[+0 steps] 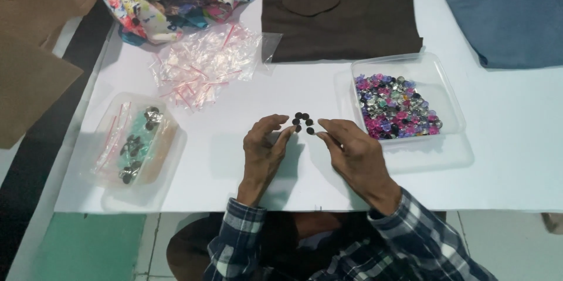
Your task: The person picks small dark buttons from a plastic container and places them into small clear plastic bags. They then seal the bags and place them into a larger container. The task is repeated multiple times.
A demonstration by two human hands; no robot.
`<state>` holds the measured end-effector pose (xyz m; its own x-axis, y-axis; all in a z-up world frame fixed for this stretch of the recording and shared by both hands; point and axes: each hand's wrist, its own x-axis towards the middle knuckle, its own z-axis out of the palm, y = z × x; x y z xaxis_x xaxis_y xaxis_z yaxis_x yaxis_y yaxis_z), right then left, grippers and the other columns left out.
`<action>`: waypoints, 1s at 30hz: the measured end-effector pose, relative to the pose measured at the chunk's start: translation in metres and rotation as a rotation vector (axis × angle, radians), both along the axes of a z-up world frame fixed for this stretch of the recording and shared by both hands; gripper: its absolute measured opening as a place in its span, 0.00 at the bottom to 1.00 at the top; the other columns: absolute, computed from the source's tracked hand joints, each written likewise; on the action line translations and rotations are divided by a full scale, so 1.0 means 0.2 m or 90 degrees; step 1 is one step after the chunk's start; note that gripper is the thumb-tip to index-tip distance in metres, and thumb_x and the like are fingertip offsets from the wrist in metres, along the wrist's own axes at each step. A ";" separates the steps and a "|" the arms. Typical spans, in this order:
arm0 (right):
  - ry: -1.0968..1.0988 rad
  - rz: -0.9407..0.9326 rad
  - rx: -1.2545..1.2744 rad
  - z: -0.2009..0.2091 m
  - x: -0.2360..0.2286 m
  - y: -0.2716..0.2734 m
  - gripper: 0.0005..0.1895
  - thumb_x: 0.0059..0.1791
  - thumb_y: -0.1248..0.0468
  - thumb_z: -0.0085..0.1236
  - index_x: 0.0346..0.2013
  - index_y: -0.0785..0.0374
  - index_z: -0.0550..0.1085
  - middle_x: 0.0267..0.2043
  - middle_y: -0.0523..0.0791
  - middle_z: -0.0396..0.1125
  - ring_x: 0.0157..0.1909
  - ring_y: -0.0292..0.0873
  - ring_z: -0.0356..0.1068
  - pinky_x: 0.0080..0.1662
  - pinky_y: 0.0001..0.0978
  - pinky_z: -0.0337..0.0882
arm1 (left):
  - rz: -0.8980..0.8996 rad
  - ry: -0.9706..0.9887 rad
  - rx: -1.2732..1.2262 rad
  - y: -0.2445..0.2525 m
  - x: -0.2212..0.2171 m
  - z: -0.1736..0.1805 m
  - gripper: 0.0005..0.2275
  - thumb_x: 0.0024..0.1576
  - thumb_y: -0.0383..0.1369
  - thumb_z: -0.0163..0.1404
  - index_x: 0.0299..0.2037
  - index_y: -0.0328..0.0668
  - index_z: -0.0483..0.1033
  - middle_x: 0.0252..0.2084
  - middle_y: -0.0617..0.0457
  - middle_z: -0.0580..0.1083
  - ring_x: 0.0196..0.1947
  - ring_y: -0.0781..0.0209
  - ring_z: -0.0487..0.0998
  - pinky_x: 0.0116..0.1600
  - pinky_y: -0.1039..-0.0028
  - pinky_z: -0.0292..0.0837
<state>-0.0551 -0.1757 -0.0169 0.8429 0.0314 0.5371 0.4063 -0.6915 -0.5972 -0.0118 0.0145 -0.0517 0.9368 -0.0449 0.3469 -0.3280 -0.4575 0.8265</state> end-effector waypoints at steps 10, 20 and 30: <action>0.380 -0.078 -0.296 0.30 0.33 -0.77 0.13 0.50 0.69 0.53 0.47 0.64 0.82 0.46 0.57 0.77 0.52 0.63 0.75 0.56 0.50 0.73 | -0.239 -0.209 0.115 -0.68 0.24 0.22 0.06 0.57 0.26 0.57 0.42 0.47 0.82 0.42 0.52 0.79 0.45 0.49 0.82 0.40 0.71 0.80; 0.403 -0.026 -0.469 0.06 0.50 -0.88 0.11 0.40 0.74 0.54 0.34 0.71 0.79 0.30 0.59 0.75 0.39 0.62 0.78 0.40 0.51 0.77 | -0.323 -0.095 0.434 -1.00 0.50 0.04 0.09 0.50 0.21 0.55 0.36 0.44 0.83 0.26 0.49 0.78 0.31 0.49 0.84 0.38 0.63 0.82; 0.467 0.045 -0.474 0.29 0.43 -0.75 0.11 0.45 0.71 0.56 0.39 0.72 0.79 0.33 0.58 0.76 0.40 0.59 0.79 0.38 0.47 0.77 | -0.359 -0.044 0.382 -0.95 0.49 0.07 0.14 0.48 0.15 0.49 0.38 0.38 0.83 0.26 0.43 0.78 0.30 0.44 0.83 0.39 0.59 0.83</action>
<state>0.0308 -0.3266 0.0402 0.9372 0.2065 -0.2810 0.1707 -0.9744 -0.1466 0.0867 -0.1760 -0.0383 0.6954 -0.6982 0.1700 -0.6817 -0.5661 0.4634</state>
